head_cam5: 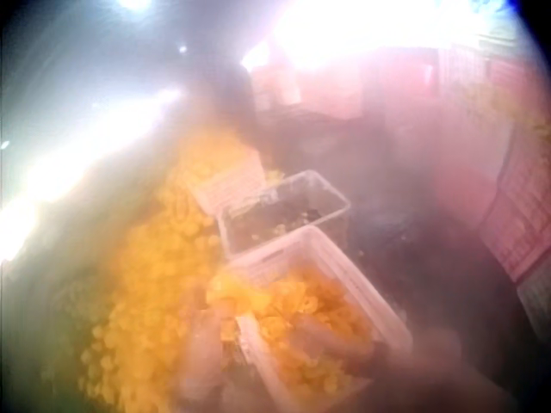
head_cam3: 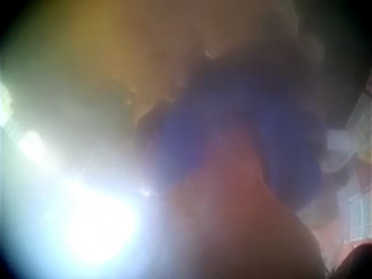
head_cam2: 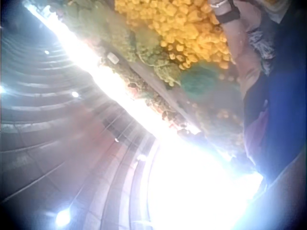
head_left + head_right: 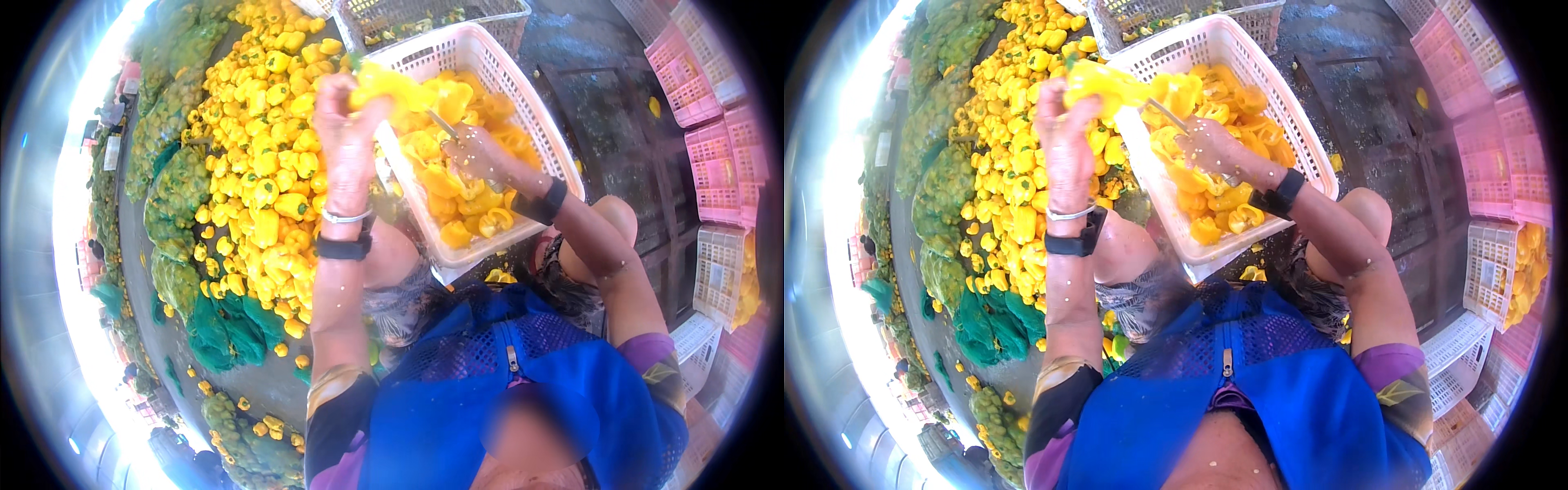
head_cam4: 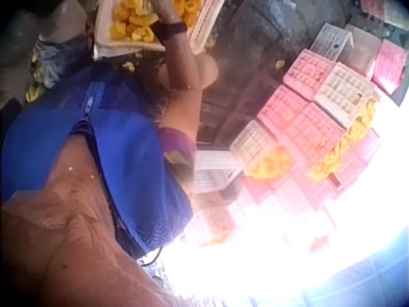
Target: The person cleans yellow peppers by cutting off the tops and removing the internal seeds with a knife, then places the resulting pieces into a white plastic basket.
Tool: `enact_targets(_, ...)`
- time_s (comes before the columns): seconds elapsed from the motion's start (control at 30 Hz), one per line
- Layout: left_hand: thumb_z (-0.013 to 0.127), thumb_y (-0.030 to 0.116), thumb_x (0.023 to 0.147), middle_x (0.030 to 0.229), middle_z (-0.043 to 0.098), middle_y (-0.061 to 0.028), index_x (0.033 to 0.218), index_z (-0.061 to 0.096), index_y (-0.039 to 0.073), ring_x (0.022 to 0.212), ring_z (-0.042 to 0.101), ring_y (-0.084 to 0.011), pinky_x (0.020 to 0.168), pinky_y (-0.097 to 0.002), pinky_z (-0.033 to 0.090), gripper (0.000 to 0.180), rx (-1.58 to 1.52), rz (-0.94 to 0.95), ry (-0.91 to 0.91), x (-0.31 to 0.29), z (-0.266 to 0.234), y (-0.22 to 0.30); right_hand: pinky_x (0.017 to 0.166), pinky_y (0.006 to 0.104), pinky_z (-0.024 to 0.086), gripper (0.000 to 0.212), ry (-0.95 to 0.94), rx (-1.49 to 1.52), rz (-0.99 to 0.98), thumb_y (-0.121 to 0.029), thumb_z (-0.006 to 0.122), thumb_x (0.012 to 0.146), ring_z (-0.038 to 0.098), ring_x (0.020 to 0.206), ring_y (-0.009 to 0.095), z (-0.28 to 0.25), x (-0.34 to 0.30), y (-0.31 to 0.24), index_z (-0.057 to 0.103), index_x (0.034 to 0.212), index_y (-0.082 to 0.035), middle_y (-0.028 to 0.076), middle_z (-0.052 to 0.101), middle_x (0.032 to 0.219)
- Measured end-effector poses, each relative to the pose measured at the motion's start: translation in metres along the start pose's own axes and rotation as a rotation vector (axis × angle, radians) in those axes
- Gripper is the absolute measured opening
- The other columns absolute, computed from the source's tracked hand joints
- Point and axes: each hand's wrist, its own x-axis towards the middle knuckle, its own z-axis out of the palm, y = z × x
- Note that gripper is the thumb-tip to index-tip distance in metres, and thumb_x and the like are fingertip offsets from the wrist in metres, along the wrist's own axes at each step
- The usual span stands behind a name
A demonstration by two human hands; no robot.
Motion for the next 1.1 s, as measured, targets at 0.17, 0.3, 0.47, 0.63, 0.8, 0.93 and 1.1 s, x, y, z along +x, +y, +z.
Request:
enact_targets(0.17, 0.061, 0.006, 0.076, 0.104, 0.059, -0.0073, 0.107, 0.054, 0.007, 0.097, 0.058, -0.0193, 0.084, -0.0351, 0.048, 0.032, -0.331, -0.305, -0.079, 0.004, -0.007, 0.009, 0.055, 0.0262, 0.048, 0.041, 0.041, 0.463, 0.107, -0.024, 0.059, 0.089, 0.059, 0.066, 0.013, -0.058, -0.021, -0.04, 0.054, 0.121, 0.001, 0.007, 0.063, 0.081)
enact_targets(0.3, 0.056, 0.023, 0.082, 0.112, 0.059, -0.0065, 0.12, 0.052, 0.007, 0.102, 0.056, -0.0191, 0.088, -0.037, 0.046, 0.042, -0.331, -0.549, -0.14, -0.012, -0.003, -0.009, 0.062, 0.027, 0.051, 0.049, 0.195, 0.329, -0.215, -0.024, 0.065, 0.085, 0.061, 0.074, 0.015, -0.075, -0.027, -0.064, 0.051, 0.125, 0.0, 0.012, 0.063, 0.093)
enact_targets(0.47, 0.058, 0.028, 0.083, 0.114, 0.061, -0.0087, 0.123, 0.051, 0.002, 0.105, 0.059, -0.0222, 0.092, -0.0365, 0.046, 0.049, -0.348, -0.664, -0.174, -0.021, 0.02, -0.026, 0.077, 0.0347, 0.051, 0.064, 0.218, 0.048, -0.381, -0.024, 0.074, 0.073, 0.064, 0.086, 0.027, -0.065, -0.021, -0.049, 0.05, 0.125, 0.003, 0.02, 0.063, 0.103)
enact_targets(0.63, 0.061, 0.04, 0.088, 0.121, 0.054, -0.0077, 0.13, 0.046, 0.002, 0.111, 0.052, -0.0163, 0.094, -0.03, 0.042, 0.058, -0.292, -0.701, -0.223, -0.026, 0.018, -0.046, 0.073, 0.0376, 0.051, 0.053, 0.261, -0.027, -0.372, -0.026, 0.073, 0.073, 0.065, 0.083, 0.03, -0.054, -0.018, -0.046, 0.056, 0.11, 0.007, 0.022, 0.064, 0.094)
enact_targets(0.8, 0.066, 0.034, 0.086, 0.117, 0.056, -0.0086, 0.126, 0.05, -0.001, 0.106, 0.053, -0.0161, 0.09, -0.0281, 0.042, 0.055, -0.123, -0.591, -0.319, -0.023, 0.018, -0.035, 0.063, 0.0342, 0.049, 0.04, 0.242, 0.023, -0.349, -0.027, 0.07, 0.075, 0.061, 0.07, 0.021, -0.052, -0.013, -0.045, 0.059, 0.098, 0.005, 0.017, 0.062, 0.077)
enact_targets(0.93, 0.068, 0.029, 0.084, 0.111, 0.058, -0.0088, 0.118, 0.055, -0.003, 0.098, 0.056, -0.0151, 0.083, -0.0263, 0.045, 0.048, -0.207, -0.559, -0.238, -0.02, 0.012, -0.046, 0.06, 0.0303, 0.047, 0.035, 0.221, 0.246, -0.329, -0.025, 0.066, 0.08, 0.054, 0.067, 0.012, -0.045, -0.007, -0.042, 0.059, 0.097, 0.004, 0.01, 0.06, 0.074)
enact_targets(1.1, 0.07, 0.028, 0.084, 0.098, 0.062, -0.0066, 0.111, 0.058, -0.003, 0.09, 0.058, -0.0136, 0.077, -0.0255, 0.047, 0.043, -0.007, -0.357, -0.095, -0.02, 0.011, -0.061, 0.059, 0.0263, 0.047, 0.031, 0.211, 0.359, -0.2, -0.023, 0.063, 0.083, 0.056, 0.068, 0.01, -0.037, -0.005, -0.055, 0.059, 0.098, 0.004, 0.006, 0.061, 0.074)
